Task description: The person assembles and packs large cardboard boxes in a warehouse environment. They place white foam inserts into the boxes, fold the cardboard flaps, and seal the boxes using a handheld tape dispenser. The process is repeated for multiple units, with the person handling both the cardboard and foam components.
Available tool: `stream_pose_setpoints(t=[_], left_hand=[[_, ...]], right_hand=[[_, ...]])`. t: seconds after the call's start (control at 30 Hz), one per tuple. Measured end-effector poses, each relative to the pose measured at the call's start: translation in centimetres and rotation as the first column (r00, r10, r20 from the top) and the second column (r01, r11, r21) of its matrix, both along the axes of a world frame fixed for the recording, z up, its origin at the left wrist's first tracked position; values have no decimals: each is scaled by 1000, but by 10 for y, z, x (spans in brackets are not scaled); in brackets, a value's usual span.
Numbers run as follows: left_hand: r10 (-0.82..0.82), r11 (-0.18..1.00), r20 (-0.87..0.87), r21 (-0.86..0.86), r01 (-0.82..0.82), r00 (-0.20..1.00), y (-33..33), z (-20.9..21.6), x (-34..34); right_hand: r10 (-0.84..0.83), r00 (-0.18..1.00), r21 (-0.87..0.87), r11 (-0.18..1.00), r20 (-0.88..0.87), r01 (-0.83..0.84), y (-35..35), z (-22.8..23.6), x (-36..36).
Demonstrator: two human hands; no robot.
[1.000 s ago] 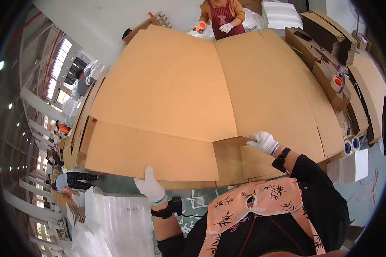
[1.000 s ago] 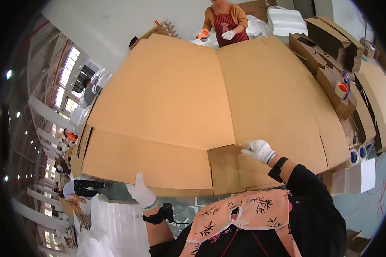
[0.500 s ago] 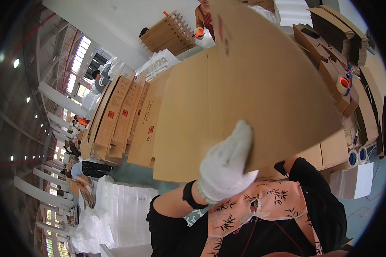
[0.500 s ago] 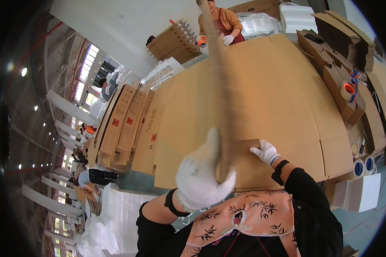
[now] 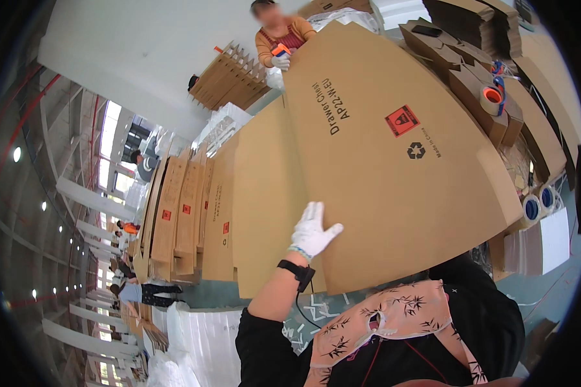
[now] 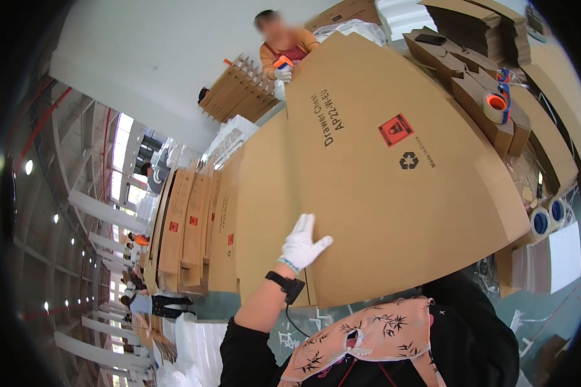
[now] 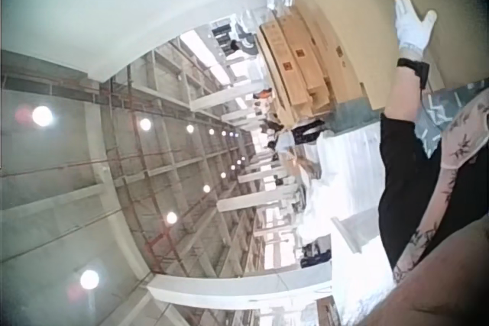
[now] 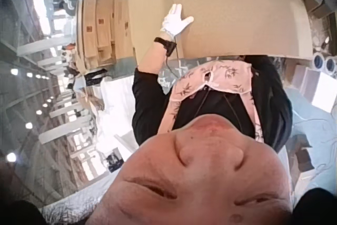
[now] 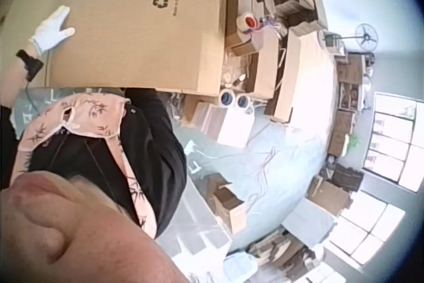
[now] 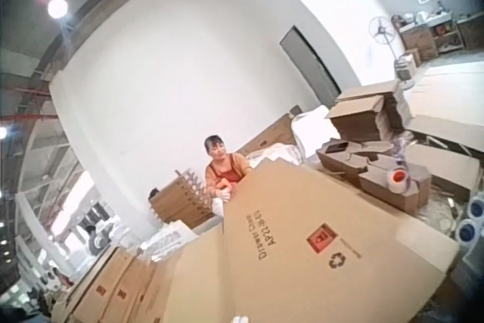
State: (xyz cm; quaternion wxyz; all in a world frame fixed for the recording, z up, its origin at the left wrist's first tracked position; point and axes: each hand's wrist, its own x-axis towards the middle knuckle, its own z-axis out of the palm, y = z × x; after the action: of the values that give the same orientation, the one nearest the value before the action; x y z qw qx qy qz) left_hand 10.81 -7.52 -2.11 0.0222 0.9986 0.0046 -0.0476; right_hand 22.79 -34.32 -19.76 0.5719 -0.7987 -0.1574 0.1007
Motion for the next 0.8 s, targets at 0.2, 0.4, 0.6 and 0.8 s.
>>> stream_pose_setpoints(t=[0.2, 0.4, 0.6, 0.8], left_hand=[[223, 273, -699, -624, -732, 679, 67, -37, 6], [181, -122, -744, -666, -736, 643, 19, -26, 0], [246, -154, -728, -681, -716, 640, 15, -26, 6], [180, -310, -743, -665, -679, 645, 28, -41, 0]], right_hand=[[-94, 996, -64, 994, -5, 93, -41, -11, 12], [-261, 965, -213, 942, 14, 258, -104, -16, 34], [-548, 831, -536, 674, 98, 508, -220, -21, 52], [-659, 644, -582, 367, 388, 726, -291, -22, 40]])
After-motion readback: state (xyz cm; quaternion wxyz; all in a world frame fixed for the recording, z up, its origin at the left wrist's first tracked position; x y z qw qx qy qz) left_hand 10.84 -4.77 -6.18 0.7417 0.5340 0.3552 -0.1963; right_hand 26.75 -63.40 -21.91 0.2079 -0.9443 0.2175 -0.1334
